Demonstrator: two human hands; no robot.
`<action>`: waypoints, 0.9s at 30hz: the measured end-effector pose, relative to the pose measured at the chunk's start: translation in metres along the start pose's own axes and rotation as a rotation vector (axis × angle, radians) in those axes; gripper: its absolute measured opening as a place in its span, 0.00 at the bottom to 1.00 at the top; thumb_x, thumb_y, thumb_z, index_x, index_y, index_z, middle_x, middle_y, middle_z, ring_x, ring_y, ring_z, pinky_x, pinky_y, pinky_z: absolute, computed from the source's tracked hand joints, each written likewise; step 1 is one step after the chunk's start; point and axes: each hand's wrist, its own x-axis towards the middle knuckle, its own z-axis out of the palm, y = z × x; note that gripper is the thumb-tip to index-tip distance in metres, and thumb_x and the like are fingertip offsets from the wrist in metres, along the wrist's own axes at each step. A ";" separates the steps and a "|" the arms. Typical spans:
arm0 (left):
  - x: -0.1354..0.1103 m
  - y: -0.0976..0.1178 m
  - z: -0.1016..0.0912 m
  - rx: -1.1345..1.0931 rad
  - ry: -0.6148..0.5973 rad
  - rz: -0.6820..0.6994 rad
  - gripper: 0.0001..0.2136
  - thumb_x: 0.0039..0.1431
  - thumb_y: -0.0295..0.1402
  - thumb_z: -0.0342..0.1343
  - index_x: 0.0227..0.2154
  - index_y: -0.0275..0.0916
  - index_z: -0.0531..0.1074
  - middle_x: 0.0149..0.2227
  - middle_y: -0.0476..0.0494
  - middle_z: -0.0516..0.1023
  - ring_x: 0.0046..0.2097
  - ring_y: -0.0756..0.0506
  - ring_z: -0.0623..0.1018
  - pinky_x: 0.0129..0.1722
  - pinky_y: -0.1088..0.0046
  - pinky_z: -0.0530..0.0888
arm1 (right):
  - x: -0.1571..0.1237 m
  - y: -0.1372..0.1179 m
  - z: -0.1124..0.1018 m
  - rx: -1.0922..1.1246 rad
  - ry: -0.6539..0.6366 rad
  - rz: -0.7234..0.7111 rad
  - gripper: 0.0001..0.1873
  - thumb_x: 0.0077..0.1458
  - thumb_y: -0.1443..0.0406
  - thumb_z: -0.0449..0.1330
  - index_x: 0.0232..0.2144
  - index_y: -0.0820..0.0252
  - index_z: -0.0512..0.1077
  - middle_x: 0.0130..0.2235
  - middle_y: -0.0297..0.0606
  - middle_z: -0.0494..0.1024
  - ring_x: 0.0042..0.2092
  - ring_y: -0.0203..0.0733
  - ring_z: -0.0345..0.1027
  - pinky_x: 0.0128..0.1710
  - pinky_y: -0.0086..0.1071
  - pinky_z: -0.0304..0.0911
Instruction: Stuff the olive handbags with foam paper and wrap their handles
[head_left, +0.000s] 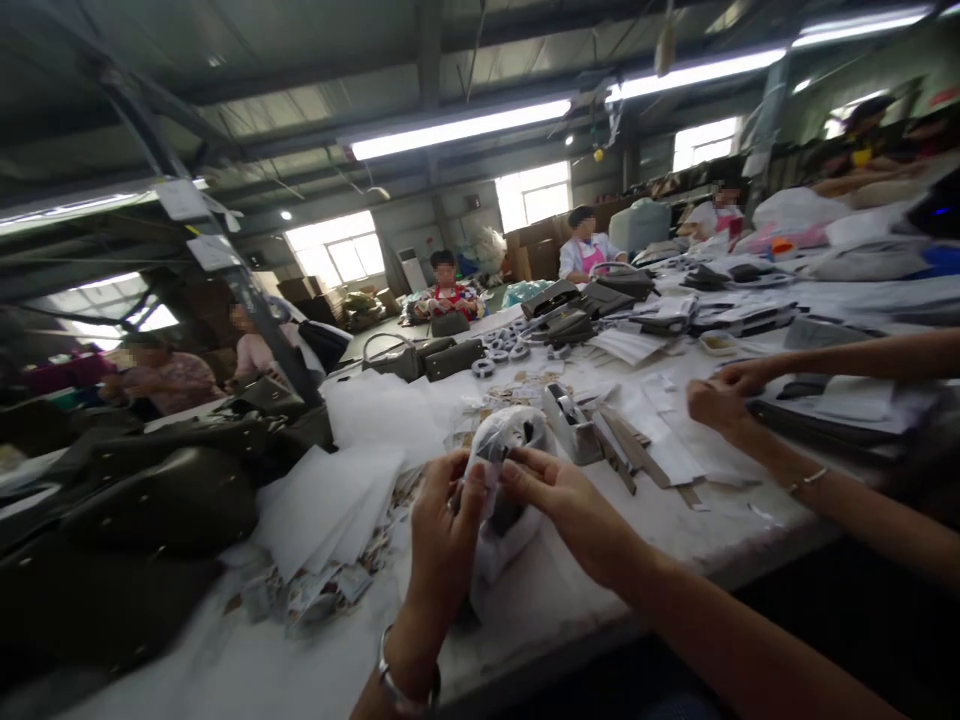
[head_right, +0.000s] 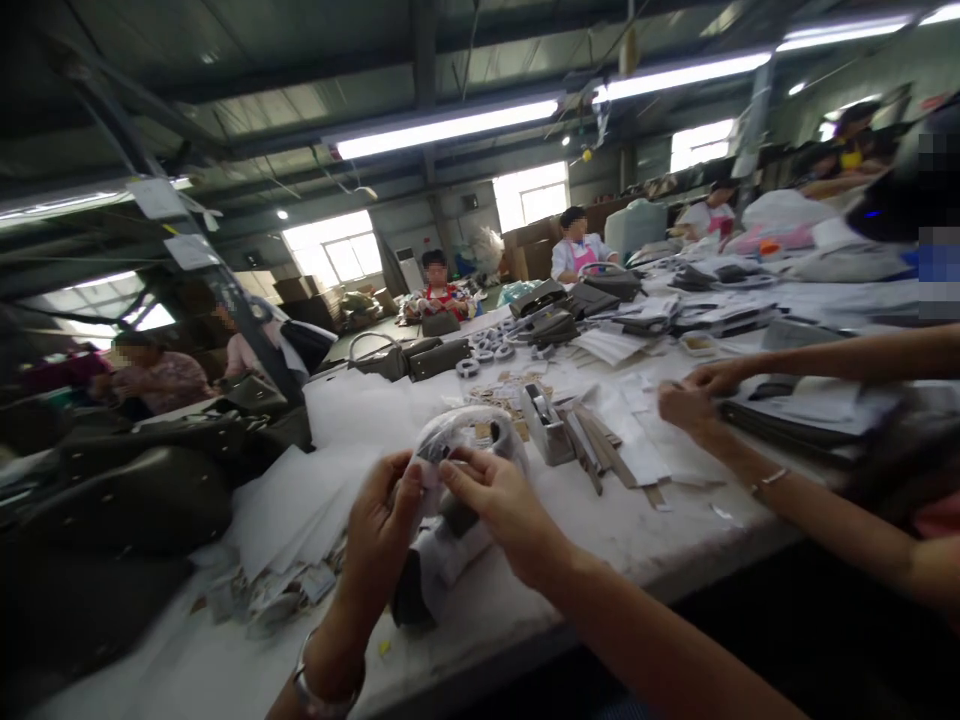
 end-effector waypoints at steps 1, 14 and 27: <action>0.000 -0.002 -0.002 -0.078 -0.008 -0.001 0.16 0.68 0.47 0.48 0.47 0.42 0.72 0.44 0.44 0.78 0.45 0.44 0.77 0.46 0.68 0.72 | 0.001 0.000 -0.007 -0.156 0.001 -0.031 0.21 0.57 0.52 0.63 0.48 0.56 0.77 0.46 0.39 0.81 0.50 0.51 0.74 0.55 0.43 0.67; -0.048 -0.086 -0.027 -0.052 -0.077 -0.124 0.31 0.61 0.44 0.59 0.65 0.46 0.58 0.67 0.40 0.61 0.67 0.39 0.62 0.66 0.58 0.62 | -0.020 0.102 -0.098 -0.913 0.046 -0.011 0.17 0.61 0.54 0.57 0.45 0.53 0.79 0.46 0.37 0.82 0.47 0.48 0.77 0.49 0.38 0.71; -0.051 -0.139 -0.048 -0.111 0.060 -0.405 0.19 0.67 0.45 0.50 0.53 0.40 0.73 0.54 0.39 0.77 0.53 0.42 0.78 0.52 0.64 0.75 | -0.032 0.133 -0.150 -1.095 0.119 -0.061 0.18 0.60 0.52 0.56 0.45 0.51 0.79 0.47 0.37 0.82 0.47 0.50 0.78 0.49 0.38 0.73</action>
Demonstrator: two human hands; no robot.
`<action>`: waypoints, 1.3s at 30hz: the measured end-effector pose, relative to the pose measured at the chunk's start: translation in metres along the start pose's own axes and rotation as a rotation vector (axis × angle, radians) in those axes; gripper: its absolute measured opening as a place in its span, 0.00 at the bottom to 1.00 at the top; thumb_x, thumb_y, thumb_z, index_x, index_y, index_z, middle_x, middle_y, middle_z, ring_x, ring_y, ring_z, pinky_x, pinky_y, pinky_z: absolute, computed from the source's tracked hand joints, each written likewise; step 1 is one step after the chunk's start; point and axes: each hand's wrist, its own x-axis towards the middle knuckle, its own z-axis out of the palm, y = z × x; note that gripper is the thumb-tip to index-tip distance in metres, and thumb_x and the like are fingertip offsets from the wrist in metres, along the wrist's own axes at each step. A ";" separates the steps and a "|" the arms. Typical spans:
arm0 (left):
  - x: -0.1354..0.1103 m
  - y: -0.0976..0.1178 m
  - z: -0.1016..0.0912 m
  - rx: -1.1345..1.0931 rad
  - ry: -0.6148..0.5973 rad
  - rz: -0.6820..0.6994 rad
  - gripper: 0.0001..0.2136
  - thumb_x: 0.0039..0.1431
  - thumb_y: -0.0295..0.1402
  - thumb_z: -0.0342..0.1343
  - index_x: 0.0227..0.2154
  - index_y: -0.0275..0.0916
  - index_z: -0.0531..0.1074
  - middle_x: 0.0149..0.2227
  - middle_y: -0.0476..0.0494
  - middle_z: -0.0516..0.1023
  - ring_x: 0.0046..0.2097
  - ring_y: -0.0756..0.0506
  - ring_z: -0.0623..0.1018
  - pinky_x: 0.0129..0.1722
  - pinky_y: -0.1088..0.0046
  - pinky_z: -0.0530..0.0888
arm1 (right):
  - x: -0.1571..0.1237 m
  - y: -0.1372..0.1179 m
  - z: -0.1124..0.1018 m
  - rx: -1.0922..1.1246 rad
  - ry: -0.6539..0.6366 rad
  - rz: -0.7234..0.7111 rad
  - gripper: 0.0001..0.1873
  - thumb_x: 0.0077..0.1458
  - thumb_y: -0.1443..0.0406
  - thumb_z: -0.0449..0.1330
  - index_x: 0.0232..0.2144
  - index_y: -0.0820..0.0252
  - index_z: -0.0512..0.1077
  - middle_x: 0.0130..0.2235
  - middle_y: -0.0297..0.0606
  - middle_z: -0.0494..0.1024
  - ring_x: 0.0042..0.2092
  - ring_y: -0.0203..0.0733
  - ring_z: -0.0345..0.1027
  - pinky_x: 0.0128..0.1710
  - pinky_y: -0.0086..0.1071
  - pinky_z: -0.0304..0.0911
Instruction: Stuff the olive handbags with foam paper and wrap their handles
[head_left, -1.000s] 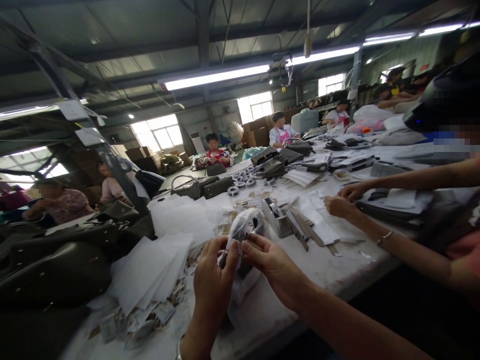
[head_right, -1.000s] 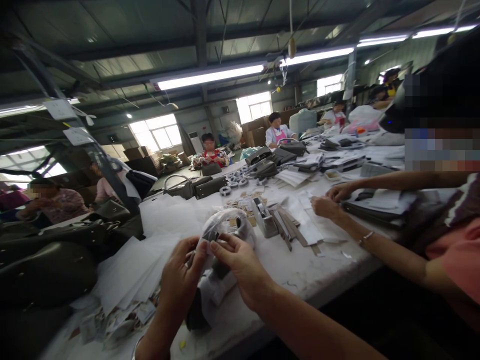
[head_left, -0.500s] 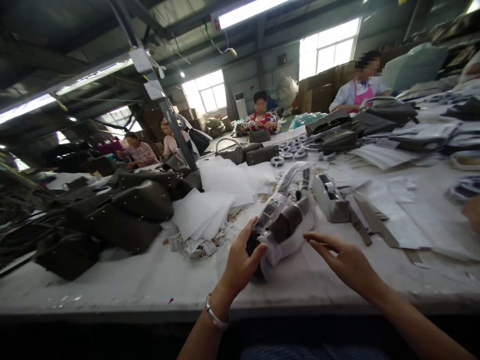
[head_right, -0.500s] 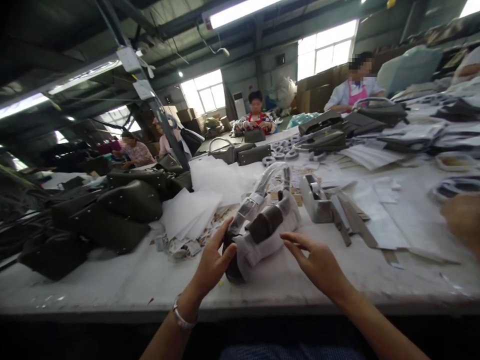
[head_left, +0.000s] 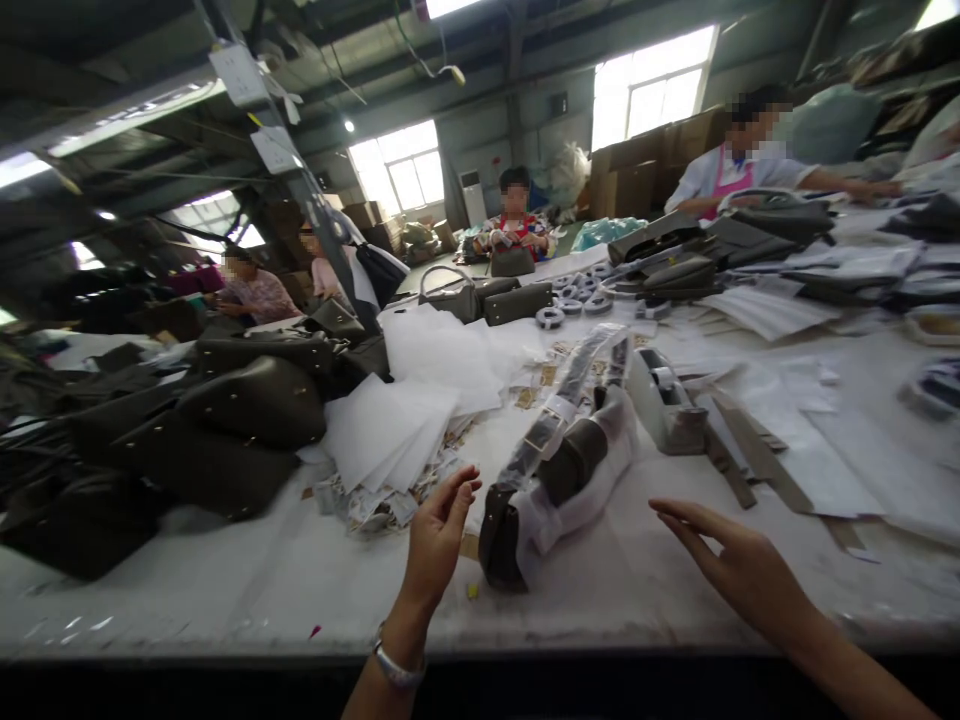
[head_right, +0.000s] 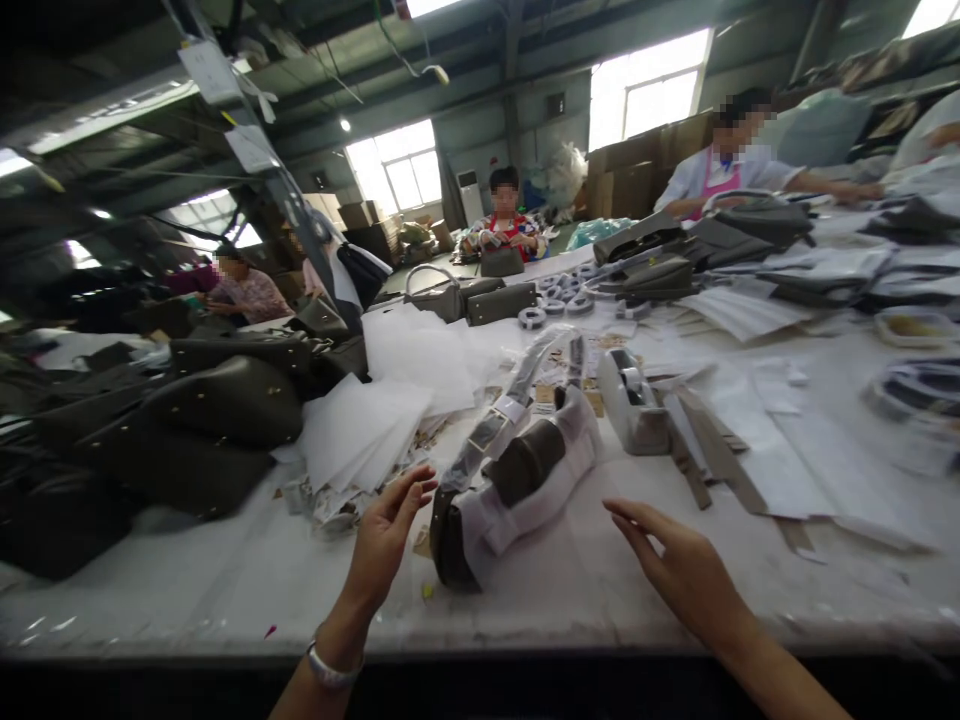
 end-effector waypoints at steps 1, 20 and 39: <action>0.005 -0.006 -0.009 0.080 0.025 -0.006 0.18 0.66 0.44 0.51 0.52 0.39 0.73 0.52 0.38 0.78 0.51 0.42 0.79 0.51 0.65 0.75 | -0.005 0.008 0.006 -0.009 -0.011 -0.019 0.19 0.59 0.51 0.56 0.45 0.50 0.79 0.47 0.37 0.82 0.46 0.50 0.78 0.49 0.38 0.73; 0.016 -0.018 -0.065 0.429 -0.144 -0.105 0.15 0.54 0.47 0.60 0.29 0.39 0.77 0.31 0.44 0.80 0.36 0.42 0.77 0.41 0.67 0.71 | -0.027 0.016 0.023 -0.006 0.009 -0.066 0.20 0.58 0.48 0.57 0.44 0.48 0.79 0.44 0.35 0.83 0.42 0.49 0.80 0.45 0.36 0.76; -0.021 0.156 -0.027 -0.038 -0.280 0.088 0.15 0.58 0.45 0.62 0.37 0.36 0.78 0.29 0.45 0.78 0.34 0.46 0.77 0.39 0.69 0.74 | 0.007 -0.195 0.041 0.920 -0.374 0.027 0.35 0.48 0.58 0.69 0.59 0.57 0.69 0.51 0.44 0.78 0.51 0.51 0.73 0.53 0.44 0.69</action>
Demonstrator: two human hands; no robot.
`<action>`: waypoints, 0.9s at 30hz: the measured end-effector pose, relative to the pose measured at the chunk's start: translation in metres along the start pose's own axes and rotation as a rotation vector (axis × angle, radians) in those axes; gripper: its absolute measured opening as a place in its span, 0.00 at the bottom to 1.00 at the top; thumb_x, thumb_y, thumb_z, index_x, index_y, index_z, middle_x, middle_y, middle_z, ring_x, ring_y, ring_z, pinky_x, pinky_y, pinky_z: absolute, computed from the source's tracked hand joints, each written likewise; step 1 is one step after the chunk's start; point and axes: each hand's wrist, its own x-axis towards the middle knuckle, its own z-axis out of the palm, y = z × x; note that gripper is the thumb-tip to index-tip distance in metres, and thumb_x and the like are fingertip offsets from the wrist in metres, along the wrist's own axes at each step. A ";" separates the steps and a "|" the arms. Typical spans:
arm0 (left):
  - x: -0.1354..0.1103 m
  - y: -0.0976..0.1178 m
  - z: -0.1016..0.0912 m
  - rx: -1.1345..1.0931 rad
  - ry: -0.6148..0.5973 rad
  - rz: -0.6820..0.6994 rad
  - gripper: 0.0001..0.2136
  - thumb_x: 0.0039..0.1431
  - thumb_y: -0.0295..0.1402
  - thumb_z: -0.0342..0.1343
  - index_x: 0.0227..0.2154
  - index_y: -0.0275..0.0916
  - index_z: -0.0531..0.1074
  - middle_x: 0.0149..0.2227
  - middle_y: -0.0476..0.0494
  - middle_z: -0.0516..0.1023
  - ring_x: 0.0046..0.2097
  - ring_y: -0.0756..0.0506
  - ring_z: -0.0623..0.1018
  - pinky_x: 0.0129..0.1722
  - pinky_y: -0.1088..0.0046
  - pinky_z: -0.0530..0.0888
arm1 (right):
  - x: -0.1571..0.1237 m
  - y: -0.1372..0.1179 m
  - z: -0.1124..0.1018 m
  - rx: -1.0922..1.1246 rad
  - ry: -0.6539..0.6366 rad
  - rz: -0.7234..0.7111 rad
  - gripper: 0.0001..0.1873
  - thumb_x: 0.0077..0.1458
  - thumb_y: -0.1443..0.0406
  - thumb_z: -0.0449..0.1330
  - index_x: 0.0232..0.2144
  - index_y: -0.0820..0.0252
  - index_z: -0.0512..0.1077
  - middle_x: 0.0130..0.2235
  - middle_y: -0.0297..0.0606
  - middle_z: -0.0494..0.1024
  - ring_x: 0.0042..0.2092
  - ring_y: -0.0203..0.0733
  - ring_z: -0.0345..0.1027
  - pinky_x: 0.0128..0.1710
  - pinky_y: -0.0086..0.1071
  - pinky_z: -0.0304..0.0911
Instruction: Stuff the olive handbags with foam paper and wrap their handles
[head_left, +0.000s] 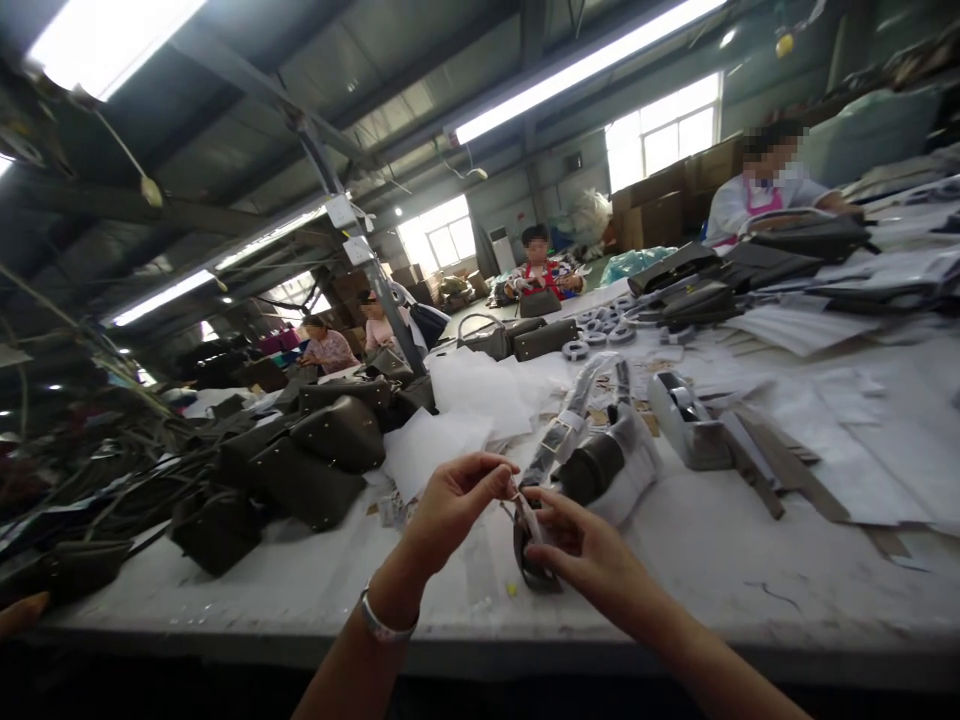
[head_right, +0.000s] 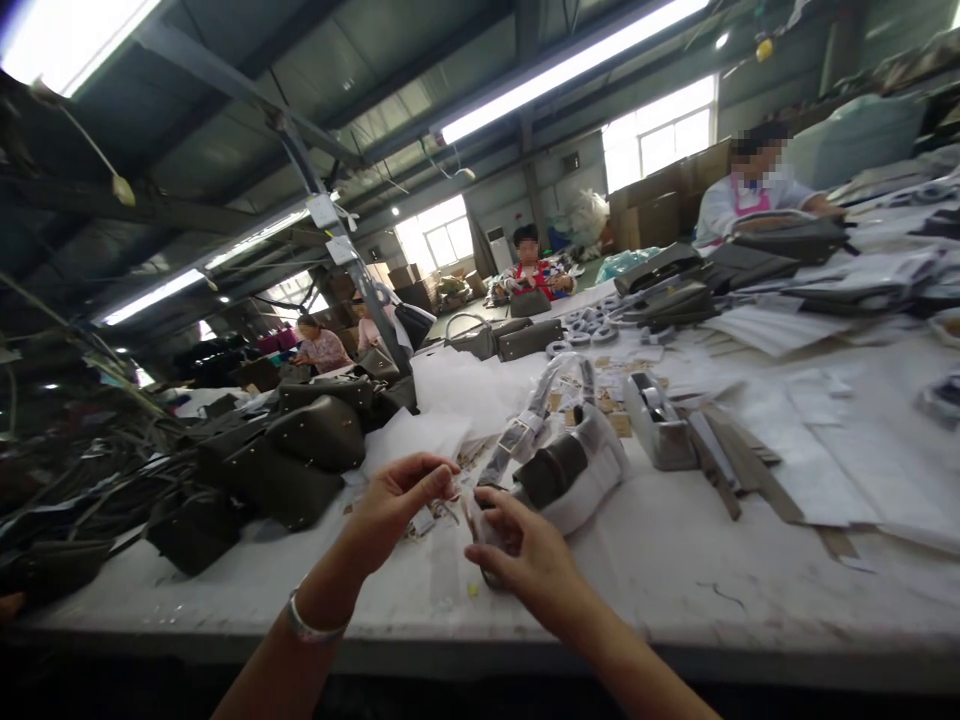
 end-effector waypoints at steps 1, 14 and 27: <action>0.000 0.000 0.003 -0.012 0.000 0.007 0.15 0.58 0.44 0.61 0.38 0.37 0.78 0.28 0.46 0.77 0.34 0.47 0.76 0.39 0.70 0.74 | -0.005 0.001 -0.004 -0.042 0.032 0.006 0.34 0.48 0.58 0.69 0.57 0.57 0.70 0.50 0.43 0.79 0.51 0.52 0.73 0.52 0.44 0.69; 0.014 -0.010 0.037 -0.589 -0.082 -0.132 0.18 0.58 0.38 0.63 0.51 0.41 0.74 0.29 0.52 0.70 0.32 0.53 0.75 0.38 0.76 0.75 | -0.044 -0.011 -0.039 -0.323 0.560 -0.192 0.22 0.47 0.56 0.70 0.45 0.54 0.79 0.37 0.37 0.82 0.39 0.47 0.76 0.46 0.38 0.73; 0.033 0.021 0.068 -0.508 -0.260 -0.109 0.13 0.61 0.37 0.62 0.46 0.38 0.77 0.29 0.51 0.68 0.21 0.61 0.54 0.19 0.84 0.50 | -0.054 -0.004 -0.051 -0.225 0.530 -0.093 0.25 0.53 0.55 0.67 0.52 0.54 0.75 0.36 0.34 0.82 0.40 0.42 0.77 0.44 0.30 0.71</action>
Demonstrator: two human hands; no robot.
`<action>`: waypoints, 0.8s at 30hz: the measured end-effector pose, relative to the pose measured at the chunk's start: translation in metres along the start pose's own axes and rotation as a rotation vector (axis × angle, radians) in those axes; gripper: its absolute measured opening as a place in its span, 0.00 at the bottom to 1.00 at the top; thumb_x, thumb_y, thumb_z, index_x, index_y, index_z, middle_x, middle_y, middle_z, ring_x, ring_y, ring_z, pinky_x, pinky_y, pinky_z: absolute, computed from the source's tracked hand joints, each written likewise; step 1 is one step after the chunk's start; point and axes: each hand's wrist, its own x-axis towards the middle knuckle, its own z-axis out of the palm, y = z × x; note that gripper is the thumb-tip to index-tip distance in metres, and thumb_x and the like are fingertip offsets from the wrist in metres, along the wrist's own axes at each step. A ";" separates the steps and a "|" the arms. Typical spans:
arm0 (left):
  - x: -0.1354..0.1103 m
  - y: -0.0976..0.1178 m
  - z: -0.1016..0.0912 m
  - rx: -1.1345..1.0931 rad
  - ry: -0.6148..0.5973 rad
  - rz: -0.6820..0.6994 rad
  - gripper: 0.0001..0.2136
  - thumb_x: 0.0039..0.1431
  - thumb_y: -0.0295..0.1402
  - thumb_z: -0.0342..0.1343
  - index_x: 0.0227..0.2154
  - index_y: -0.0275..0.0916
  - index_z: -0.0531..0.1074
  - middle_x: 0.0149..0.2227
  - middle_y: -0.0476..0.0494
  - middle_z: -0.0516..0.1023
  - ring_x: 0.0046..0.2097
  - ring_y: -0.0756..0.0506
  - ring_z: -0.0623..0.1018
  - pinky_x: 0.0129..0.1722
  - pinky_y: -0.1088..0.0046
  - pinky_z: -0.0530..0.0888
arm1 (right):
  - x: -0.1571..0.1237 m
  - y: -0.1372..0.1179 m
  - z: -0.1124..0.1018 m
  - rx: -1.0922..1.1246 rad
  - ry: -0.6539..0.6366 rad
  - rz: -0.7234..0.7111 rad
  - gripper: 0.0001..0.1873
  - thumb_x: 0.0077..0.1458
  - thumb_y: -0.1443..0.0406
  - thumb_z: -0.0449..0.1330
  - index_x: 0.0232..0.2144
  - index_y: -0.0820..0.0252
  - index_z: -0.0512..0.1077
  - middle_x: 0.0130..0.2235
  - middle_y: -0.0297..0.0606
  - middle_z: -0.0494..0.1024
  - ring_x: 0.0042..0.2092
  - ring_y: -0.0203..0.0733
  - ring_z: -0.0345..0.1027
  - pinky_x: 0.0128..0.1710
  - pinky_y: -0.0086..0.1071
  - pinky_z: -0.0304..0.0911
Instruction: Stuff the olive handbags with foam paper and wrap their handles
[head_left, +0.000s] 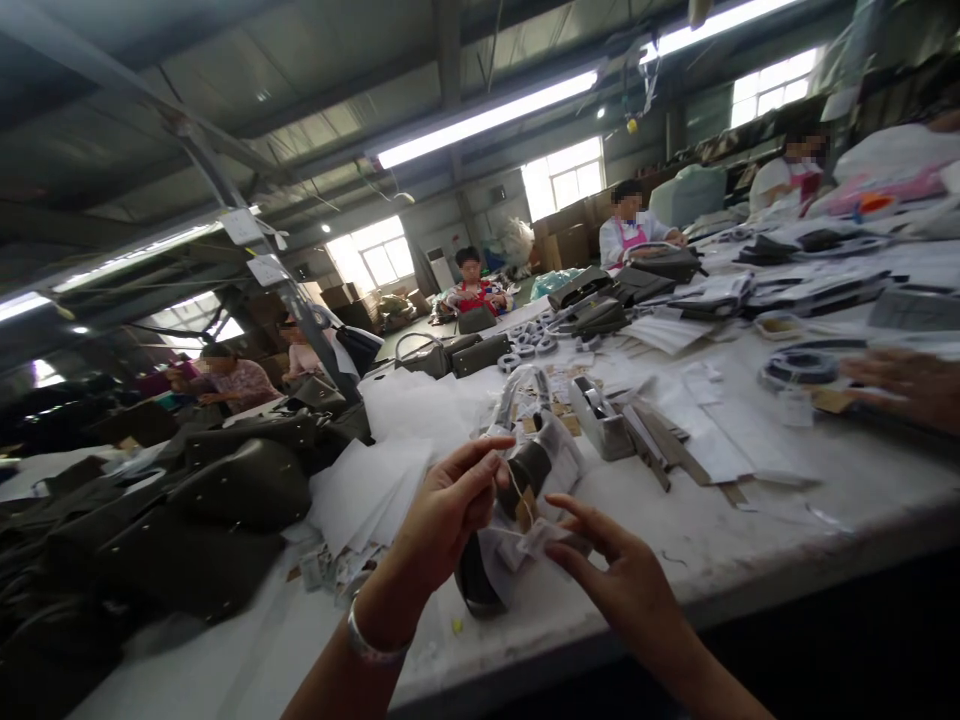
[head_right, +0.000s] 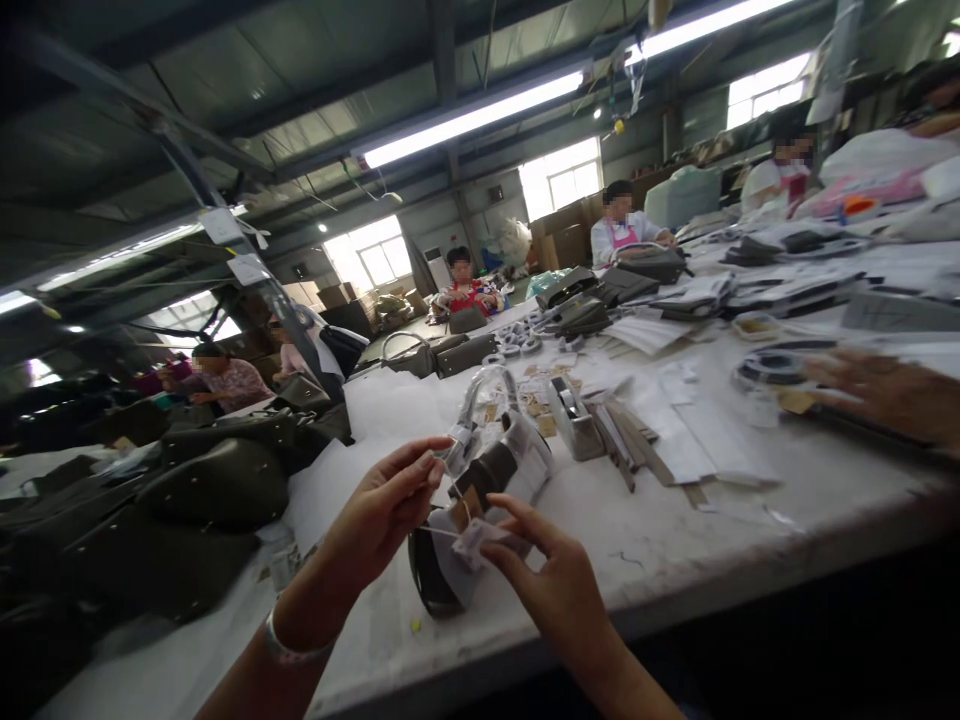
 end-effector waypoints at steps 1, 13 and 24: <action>-0.001 0.003 0.004 -0.008 -0.011 -0.007 0.13 0.61 0.37 0.62 0.46 0.38 0.77 0.29 0.51 0.68 0.21 0.61 0.54 0.19 0.84 0.51 | 0.002 0.004 -0.001 0.002 -0.010 0.018 0.26 0.53 0.55 0.66 0.53 0.55 0.74 0.35 0.34 0.82 0.40 0.43 0.77 0.45 0.31 0.71; 0.011 0.000 0.024 0.087 -0.181 -0.184 0.14 0.60 0.39 0.62 0.45 0.38 0.78 0.30 0.48 0.71 0.21 0.60 0.57 0.18 0.81 0.49 | 0.002 0.002 0.003 -0.091 0.005 -0.367 0.49 0.49 0.55 0.71 0.67 0.50 0.54 0.63 0.43 0.67 0.64 0.54 0.60 0.62 0.45 0.61; 0.023 -0.001 -0.017 0.312 -0.095 -0.069 0.16 0.60 0.40 0.62 0.48 0.39 0.76 0.34 0.45 0.79 0.35 0.50 0.78 0.38 0.75 0.73 | 0.018 0.000 0.001 0.358 -0.129 0.075 0.17 0.59 0.54 0.63 0.42 0.60 0.79 0.29 0.37 0.81 0.29 0.38 0.74 0.32 0.29 0.72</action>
